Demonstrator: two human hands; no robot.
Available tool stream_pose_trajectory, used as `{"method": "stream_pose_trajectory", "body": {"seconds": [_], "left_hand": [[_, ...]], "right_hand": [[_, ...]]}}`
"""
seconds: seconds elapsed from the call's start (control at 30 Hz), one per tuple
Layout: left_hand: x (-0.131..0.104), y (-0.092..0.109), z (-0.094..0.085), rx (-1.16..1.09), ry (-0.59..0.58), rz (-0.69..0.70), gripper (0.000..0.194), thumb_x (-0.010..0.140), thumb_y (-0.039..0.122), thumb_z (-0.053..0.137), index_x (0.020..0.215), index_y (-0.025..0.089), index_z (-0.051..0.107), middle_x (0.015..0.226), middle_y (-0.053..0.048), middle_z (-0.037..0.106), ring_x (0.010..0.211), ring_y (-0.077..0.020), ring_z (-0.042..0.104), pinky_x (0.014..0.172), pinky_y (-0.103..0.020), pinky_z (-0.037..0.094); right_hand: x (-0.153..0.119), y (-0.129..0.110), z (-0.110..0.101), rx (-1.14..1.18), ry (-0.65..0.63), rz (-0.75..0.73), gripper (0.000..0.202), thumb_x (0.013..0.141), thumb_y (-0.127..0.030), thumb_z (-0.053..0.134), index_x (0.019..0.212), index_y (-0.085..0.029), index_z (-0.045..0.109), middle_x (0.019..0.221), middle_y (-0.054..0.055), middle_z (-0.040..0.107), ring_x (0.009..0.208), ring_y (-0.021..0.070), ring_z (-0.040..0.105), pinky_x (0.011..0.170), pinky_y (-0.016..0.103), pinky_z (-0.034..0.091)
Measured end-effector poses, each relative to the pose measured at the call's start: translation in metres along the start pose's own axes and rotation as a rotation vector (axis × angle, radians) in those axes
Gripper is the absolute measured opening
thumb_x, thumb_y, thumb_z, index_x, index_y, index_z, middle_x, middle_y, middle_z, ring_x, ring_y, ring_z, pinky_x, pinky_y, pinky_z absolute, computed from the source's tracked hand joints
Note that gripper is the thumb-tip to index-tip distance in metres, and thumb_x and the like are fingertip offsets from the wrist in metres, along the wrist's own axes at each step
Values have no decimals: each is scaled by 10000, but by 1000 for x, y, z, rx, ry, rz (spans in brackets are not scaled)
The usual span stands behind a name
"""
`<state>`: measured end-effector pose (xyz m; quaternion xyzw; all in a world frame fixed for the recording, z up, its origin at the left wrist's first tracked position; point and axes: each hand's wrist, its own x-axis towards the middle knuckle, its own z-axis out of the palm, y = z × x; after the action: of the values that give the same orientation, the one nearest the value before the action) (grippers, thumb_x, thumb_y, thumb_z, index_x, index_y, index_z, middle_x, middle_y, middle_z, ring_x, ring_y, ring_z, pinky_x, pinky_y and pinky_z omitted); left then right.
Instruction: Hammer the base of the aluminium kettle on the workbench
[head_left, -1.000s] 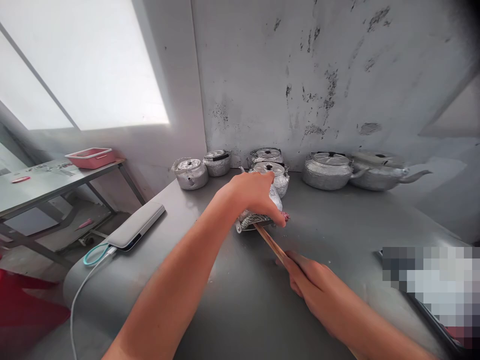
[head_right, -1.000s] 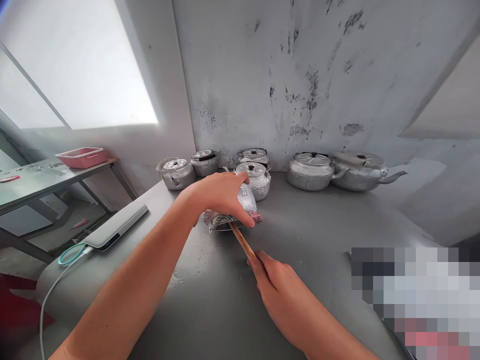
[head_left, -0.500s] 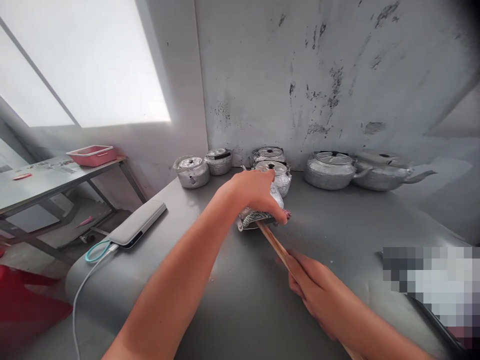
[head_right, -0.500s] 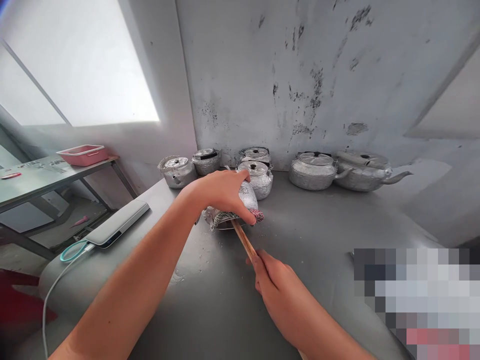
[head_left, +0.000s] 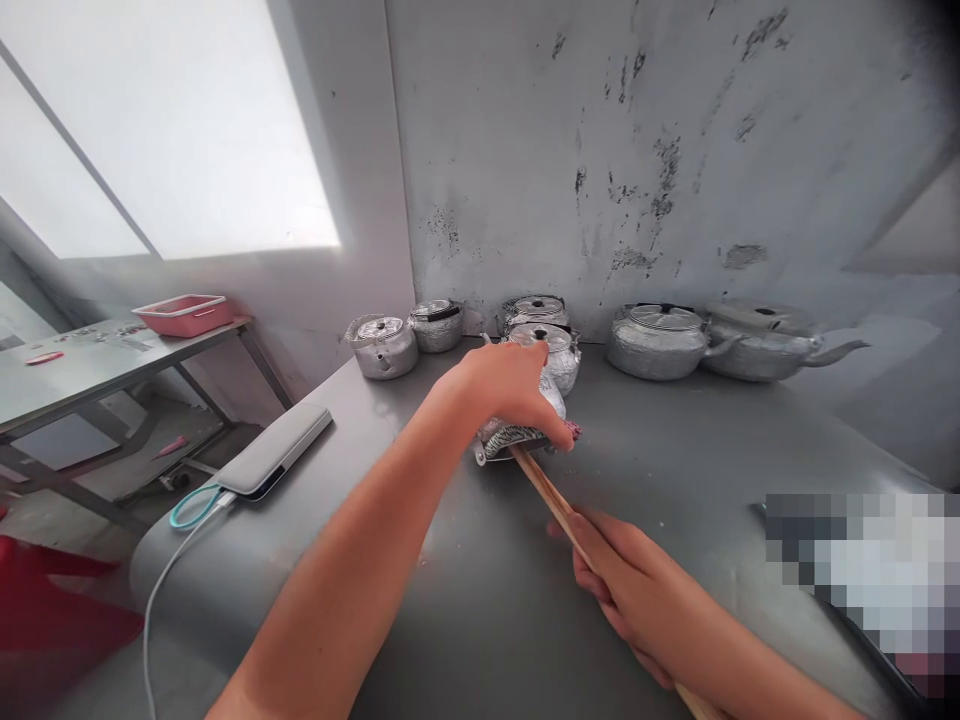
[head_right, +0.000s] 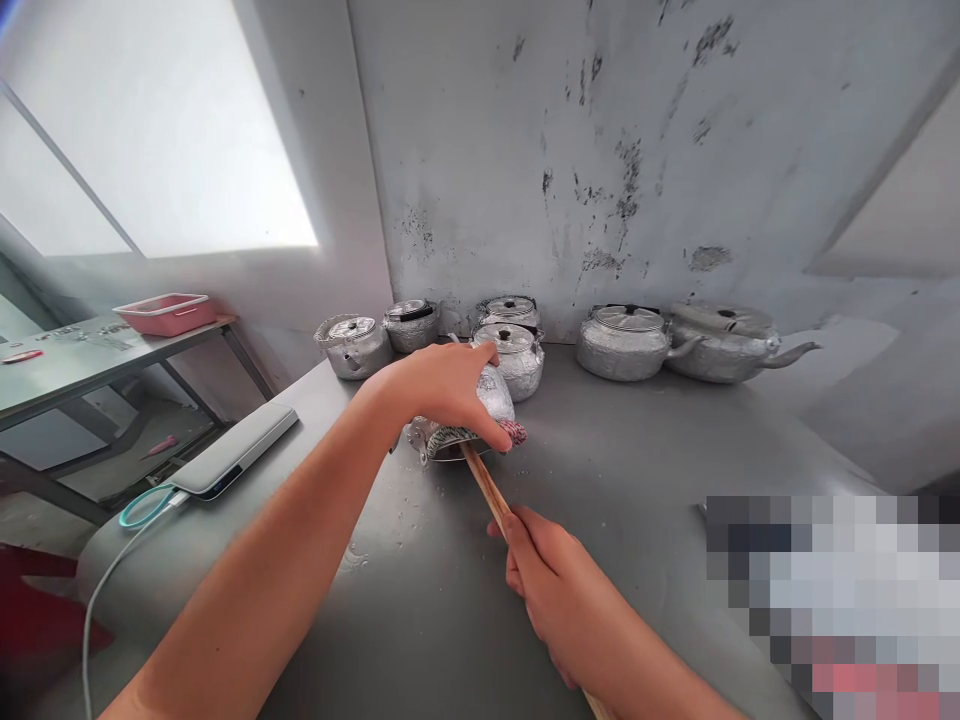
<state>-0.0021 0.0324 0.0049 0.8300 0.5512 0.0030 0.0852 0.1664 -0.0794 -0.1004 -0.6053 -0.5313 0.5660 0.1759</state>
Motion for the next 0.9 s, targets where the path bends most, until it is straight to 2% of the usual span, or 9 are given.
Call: {"method": "stream_pose_trajectory", "body": {"seconds": [0.37,0.47,0.57,0.7,0.9], "left_hand": [[1,0,1,7,22,2,1019,482,780,713,1328,262,482,1255,-80,646,1071,-333,630,711,-345,544],[1,1,1,3,19,-1,1026,489,784,708,1341,262,478,1280,-83,638,1084,-334,627,725,-350,548],[1,0,2,8,27,-3,1038,481,790,709,1344,262,476,1288,-83,635,1096,-336,621,741,-353,546],[1,0,3,20,31,-3,1026,486,796,700,1333,262,479,1290,-79,632,1096,-332,617,736,-354,542],[1,1,2,18,28,6,1004,491,794,703,1315,267,480,1271,-79,642,1084,-327,626,718,-335,537]], "right_hand": [[0,-4,0,110,34,38,366,1008,-504,315,1187,-241,497,649,-92,368,375,62,243,244,155,296],[-1,-5,1,120,7,71,346,1006,-491,341,1189,-238,490,651,-92,381,378,60,247,249,151,299],[-1,-6,1,147,25,38,355,1011,-507,321,1196,-249,480,652,-95,376,370,59,263,253,149,299],[-1,-6,-1,135,5,89,341,1009,-491,342,1193,-240,480,654,-94,388,369,54,237,253,151,298],[-3,-6,-2,166,-9,70,356,1000,-521,348,1186,-245,474,656,-95,380,376,57,236,265,154,301]]}}
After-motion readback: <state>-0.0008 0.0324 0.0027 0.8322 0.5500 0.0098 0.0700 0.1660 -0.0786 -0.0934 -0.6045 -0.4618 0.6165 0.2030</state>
